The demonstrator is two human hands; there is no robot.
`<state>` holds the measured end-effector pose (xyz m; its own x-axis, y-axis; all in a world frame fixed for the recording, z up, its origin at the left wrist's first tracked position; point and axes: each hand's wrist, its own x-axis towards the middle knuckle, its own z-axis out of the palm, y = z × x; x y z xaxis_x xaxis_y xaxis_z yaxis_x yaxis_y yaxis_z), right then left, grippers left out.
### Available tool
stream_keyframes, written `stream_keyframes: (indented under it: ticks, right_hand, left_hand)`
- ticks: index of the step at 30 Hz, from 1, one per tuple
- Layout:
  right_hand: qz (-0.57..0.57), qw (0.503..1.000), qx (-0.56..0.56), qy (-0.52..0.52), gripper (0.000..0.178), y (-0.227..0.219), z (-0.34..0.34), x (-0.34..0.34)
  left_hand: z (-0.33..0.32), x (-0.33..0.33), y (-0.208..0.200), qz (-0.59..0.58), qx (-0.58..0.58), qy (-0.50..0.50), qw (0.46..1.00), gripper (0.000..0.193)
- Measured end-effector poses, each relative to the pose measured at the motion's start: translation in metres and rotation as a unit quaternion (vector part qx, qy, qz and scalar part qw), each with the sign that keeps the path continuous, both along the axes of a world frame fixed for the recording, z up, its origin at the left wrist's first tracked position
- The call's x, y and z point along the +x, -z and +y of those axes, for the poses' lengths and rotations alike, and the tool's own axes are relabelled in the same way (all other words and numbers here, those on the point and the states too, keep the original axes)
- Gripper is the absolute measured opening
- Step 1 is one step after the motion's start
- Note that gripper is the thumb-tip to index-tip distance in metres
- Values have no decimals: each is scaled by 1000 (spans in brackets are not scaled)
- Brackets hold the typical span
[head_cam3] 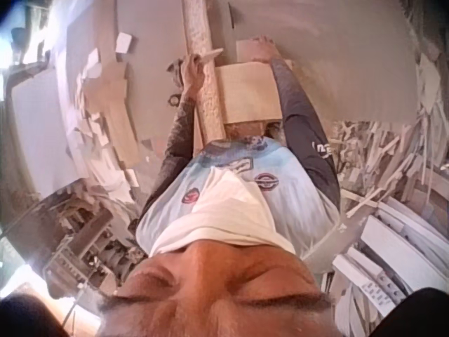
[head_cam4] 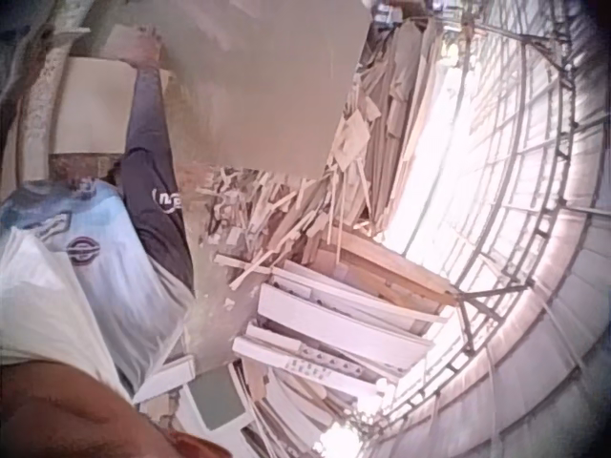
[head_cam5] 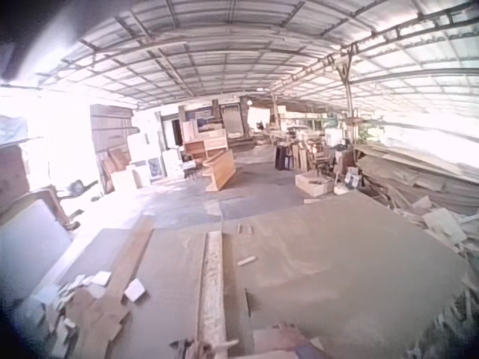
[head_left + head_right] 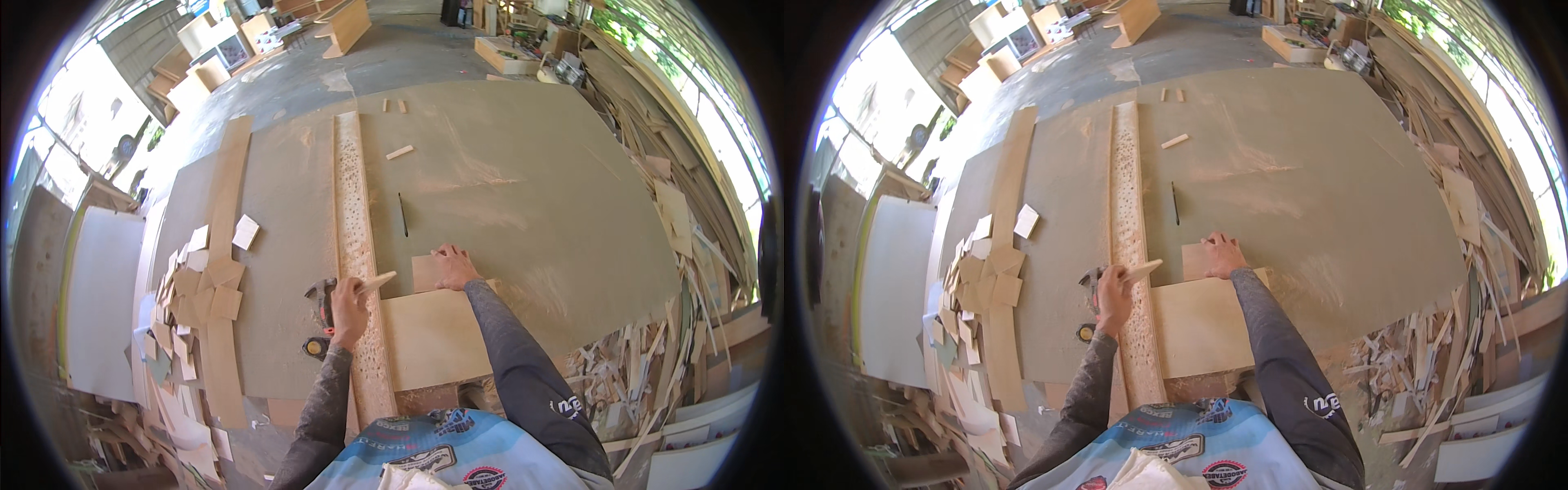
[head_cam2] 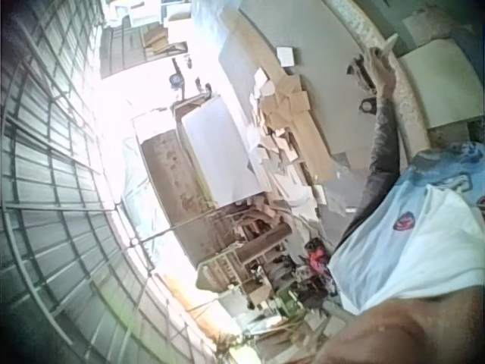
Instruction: The person positions several wooden boards on a table saw and uses the saw to cut the boards.
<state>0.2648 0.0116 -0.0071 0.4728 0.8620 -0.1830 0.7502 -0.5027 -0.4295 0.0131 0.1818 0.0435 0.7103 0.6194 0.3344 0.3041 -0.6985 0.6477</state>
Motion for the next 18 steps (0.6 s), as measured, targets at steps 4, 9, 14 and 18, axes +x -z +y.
stream_keyframes:
  ticks: [4, 9, 14, 18]
  right_hand:
    - [59, 987, 105, 107, 65, 5, -16, 13]
    - [175, 931, 266, 181, 40, 29, -27, 24]
    - [174, 914, 316, 187, 38, 44, 21, -13]
    - [90, 924, 318, 193, 40, 71, 37, -44]
  left_hand:
    - [24, -47, 5, -142, -176, -152, 962, 19]
    - [103, -144, 37, -307, -189, -297, 884, 23]
    - [131, -212, 86, -272, -175, -419, 849, 35]
    - [87, -168, 80, 35, 202, -542, 815, 48]
